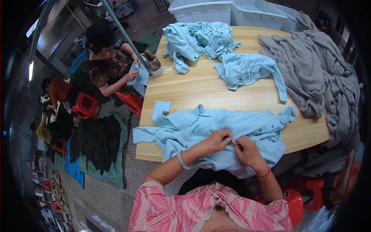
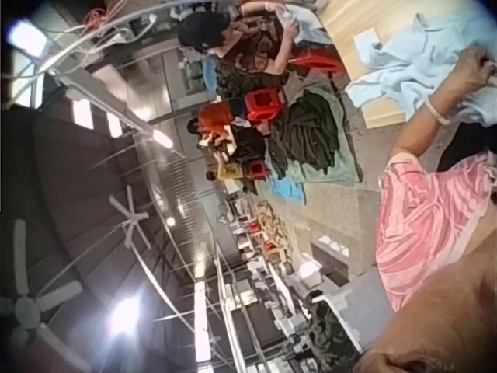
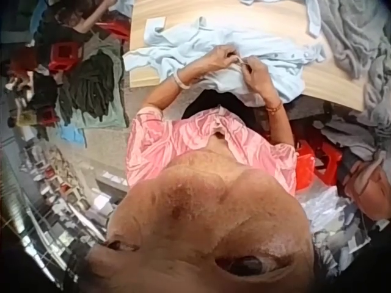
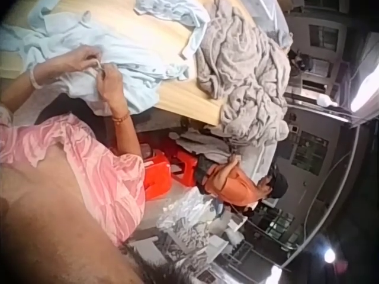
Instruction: Inspecting and trimming loose threads from light blue shirts at a factory workbench.
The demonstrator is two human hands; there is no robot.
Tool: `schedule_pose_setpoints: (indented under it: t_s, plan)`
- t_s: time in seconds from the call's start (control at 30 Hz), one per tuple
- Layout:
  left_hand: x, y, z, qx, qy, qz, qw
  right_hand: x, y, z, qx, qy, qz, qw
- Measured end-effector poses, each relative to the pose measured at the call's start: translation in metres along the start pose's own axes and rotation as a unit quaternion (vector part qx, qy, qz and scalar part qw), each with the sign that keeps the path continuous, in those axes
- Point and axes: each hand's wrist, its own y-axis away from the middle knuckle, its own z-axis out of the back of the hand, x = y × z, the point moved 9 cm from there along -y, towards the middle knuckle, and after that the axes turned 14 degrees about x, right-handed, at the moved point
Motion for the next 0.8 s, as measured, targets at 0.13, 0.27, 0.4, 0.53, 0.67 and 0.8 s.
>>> schedule_pose_setpoints:
  t_s: [0.13, 0.27, 0.4, 0.53, 0.67, 0.8]
  plan:
    - [0.002, 0.0, 0.001, 0.008, 0.01, -0.006, 1.0, 0.003, -0.001, 0.0, 0.0, -0.01, 0.013, 1.0]
    - [0.008, 0.003, 0.004, -0.003, -0.036, 0.018, 0.999, -0.011, 0.007, 0.0, 0.037, -0.002, -0.023, 0.999]
    - [0.004, 0.01, 0.012, -0.038, -0.036, 0.046, 0.998, -0.036, 0.025, 0.019, 0.038, 0.037, -0.063, 0.997]
    - [-0.039, 0.001, 0.002, -0.083, -0.113, -0.03, 0.99, -0.041, 0.03, 0.026, 0.029, -0.025, -0.062, 0.997]
    - [-0.078, -0.013, -0.027, -0.055, -0.197, -0.134, 0.97, -0.04, 0.026, 0.025, 0.019, -0.13, -0.076, 0.988]
    - [-0.059, -0.03, -0.029, -0.011, -0.248, -0.07, 0.966, -0.032, 0.027, 0.035, -0.019, -0.099, -0.05, 0.994]
